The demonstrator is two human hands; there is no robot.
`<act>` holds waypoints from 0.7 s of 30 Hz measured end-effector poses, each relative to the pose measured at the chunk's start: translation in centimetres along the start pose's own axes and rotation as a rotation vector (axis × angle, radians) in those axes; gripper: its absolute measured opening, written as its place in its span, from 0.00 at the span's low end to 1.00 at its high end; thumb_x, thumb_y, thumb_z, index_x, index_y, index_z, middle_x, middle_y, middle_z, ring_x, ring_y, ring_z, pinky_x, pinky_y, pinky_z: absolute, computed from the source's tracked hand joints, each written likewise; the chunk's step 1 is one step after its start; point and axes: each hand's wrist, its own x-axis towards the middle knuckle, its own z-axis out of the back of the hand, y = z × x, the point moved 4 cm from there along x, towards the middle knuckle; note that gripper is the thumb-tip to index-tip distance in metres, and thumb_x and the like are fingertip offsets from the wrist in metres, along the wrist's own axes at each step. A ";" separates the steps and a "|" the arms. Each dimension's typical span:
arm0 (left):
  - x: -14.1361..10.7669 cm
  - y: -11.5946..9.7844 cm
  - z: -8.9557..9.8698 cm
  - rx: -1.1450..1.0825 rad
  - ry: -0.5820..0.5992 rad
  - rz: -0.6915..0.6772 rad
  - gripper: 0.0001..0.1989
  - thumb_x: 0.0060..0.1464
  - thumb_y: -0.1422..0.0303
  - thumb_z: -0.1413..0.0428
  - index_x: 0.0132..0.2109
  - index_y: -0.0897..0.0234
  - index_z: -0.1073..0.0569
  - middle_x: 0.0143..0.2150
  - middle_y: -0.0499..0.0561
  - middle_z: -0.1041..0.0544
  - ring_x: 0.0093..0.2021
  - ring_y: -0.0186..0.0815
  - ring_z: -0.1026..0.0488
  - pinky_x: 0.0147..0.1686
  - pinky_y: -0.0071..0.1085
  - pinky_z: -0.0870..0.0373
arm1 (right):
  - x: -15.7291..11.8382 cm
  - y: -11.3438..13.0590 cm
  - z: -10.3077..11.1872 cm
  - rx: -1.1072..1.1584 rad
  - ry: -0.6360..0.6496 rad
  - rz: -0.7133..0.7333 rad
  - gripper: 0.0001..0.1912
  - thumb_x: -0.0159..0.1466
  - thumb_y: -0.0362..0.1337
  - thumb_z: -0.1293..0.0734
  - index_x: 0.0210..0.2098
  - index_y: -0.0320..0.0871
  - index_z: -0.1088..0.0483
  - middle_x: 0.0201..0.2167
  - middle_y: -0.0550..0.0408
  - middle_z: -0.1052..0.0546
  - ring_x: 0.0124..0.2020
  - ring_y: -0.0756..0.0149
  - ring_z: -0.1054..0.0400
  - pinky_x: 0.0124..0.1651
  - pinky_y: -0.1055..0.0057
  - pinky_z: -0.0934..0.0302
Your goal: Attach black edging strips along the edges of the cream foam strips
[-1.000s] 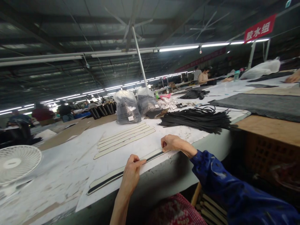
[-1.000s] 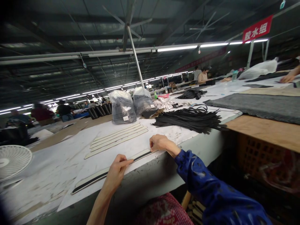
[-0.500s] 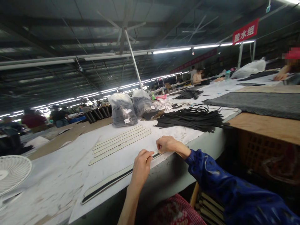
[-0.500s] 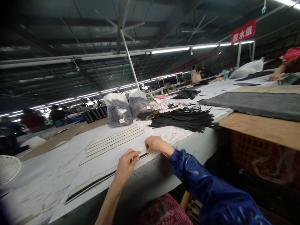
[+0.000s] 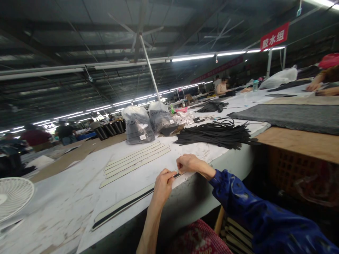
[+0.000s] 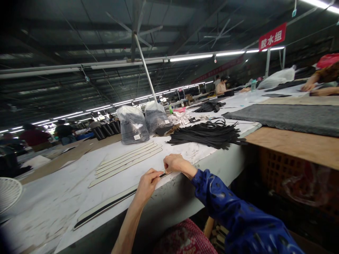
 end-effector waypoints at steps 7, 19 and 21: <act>0.0 -0.6 -0.2 0.105 0.118 -0.043 0.23 0.54 0.76 0.57 0.53 0.59 0.27 0.39 0.52 0.31 0.41 0.36 0.33 0.45 0.31 0.36 | -0.4 -4.1 0.8 0.106 -0.103 -0.064 0.14 0.51 0.41 0.30 0.36 0.44 0.24 0.36 0.51 0.22 0.38 0.61 0.30 0.35 0.73 0.41; -0.2 -0.4 -0.6 0.296 0.165 -0.072 0.31 0.52 0.80 0.60 0.55 0.43 0.31 0.38 0.50 0.37 0.40 0.37 0.36 0.39 0.28 0.39 | -1.0 -7.6 0.8 0.210 -0.147 -0.132 0.11 0.50 0.35 0.32 0.34 0.43 0.23 0.31 0.54 0.22 0.33 0.67 0.30 0.31 0.77 0.42; -0.2 -0.4 -0.6 0.296 0.163 -0.061 0.31 0.52 0.80 0.60 0.55 0.43 0.31 0.39 0.50 0.36 0.40 0.37 0.36 0.40 0.29 0.39 | -1.1 -7.4 0.9 0.193 -0.132 -0.161 0.11 0.50 0.36 0.32 0.33 0.43 0.23 0.32 0.54 0.22 0.34 0.66 0.30 0.31 0.76 0.42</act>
